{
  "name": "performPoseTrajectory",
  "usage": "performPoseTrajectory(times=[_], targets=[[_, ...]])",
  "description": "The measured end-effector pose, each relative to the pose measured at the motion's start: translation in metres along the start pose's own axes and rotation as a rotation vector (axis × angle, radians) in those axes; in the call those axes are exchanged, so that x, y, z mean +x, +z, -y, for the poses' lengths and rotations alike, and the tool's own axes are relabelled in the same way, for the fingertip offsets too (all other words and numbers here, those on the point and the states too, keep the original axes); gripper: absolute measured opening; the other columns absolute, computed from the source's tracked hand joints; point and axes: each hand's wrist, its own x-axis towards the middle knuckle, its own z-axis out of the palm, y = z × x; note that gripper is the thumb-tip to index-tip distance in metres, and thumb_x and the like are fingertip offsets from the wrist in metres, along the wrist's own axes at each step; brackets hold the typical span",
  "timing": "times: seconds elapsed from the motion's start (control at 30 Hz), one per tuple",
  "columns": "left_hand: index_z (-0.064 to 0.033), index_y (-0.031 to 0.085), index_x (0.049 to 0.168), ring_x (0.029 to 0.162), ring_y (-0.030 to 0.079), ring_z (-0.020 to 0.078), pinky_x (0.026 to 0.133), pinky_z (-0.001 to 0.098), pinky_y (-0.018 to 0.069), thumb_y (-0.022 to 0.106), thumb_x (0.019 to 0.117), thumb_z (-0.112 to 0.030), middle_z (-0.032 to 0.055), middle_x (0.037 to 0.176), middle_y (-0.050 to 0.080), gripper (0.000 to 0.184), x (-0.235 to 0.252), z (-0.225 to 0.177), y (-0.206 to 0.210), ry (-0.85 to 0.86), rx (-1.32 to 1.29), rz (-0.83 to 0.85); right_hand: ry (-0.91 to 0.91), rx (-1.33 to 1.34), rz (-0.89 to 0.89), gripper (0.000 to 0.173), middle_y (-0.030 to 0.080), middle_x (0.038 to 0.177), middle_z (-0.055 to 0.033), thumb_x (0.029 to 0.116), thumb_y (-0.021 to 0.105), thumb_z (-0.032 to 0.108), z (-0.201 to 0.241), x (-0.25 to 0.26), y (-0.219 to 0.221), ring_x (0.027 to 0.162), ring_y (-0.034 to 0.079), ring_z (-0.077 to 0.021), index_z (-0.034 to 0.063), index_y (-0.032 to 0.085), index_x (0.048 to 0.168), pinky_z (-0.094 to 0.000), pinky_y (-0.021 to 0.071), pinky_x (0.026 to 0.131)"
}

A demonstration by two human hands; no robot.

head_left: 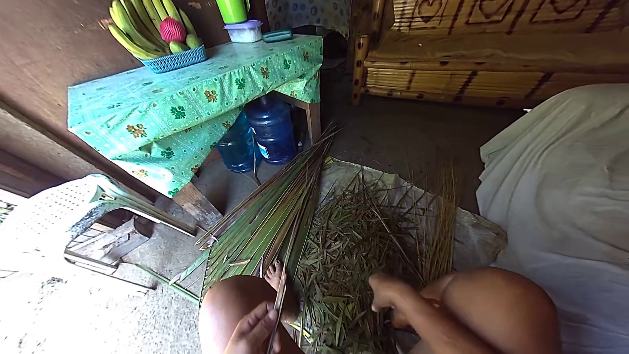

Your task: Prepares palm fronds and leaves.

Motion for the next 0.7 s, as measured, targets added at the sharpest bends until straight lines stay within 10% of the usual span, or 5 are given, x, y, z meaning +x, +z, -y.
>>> performPoseTrajectory(times=[0.1,0.33,0.5,0.7], targets=[[-0.0066,0.061,0.100,0.044,0.053,0.0022,0.042,0.0155,0.0465,0.034,0.1095,-0.013,-0.0014,0.063,0.059,0.030,0.040,-0.011,0.027,-0.013,-0.086,0.000,-0.038,-0.116,0.068,0.044,0.055,0.137,-0.0350,0.0974,0.059,0.004,-0.027,0.045,0.022,0.124,0.056,-0.0503,-0.0132,0.052,0.138,-0.0637,0.0444,0.101],[-0.0018,0.059,0.108,0.053,0.060,0.0079,0.049,0.0191,0.0518,0.037,0.1115,-0.013,0.0047,0.072,0.063,0.024,0.112,-0.012,0.077,-0.148,-0.161,0.155,0.055,0.366,-0.295,0.040,0.067,0.102,-0.0180,0.1086,0.050,0.034,-0.086,0.054,-0.012,0.086,0.067,-0.0275,-0.0006,0.062,0.125,-0.0454,0.0542,0.079],[-0.0025,0.058,0.112,0.057,0.065,0.0113,0.053,0.0221,0.0553,0.040,0.1113,-0.013,0.0065,0.075,0.065,0.020,0.125,0.007,0.093,-0.162,-0.137,0.218,-0.488,1.027,-0.426,0.027,0.064,0.071,-0.0010,0.1066,0.044,0.012,-0.067,0.031,0.014,0.050,0.056,-0.0075,-0.0003,0.064,0.120,-0.0222,0.0483,0.046],[-0.0044,0.058,0.110,0.062,0.068,0.0124,0.058,0.0258,0.0590,0.041,0.1117,-0.017,0.0042,0.079,0.068,0.021,0.110,0.022,0.097,-0.190,0.022,0.282,-0.650,1.251,-0.532,0.008,0.059,0.060,0.0014,0.0994,0.060,0.005,-0.009,0.048,0.028,0.044,0.049,-0.0025,0.0034,0.062,0.091,-0.0173,0.0418,0.043]])
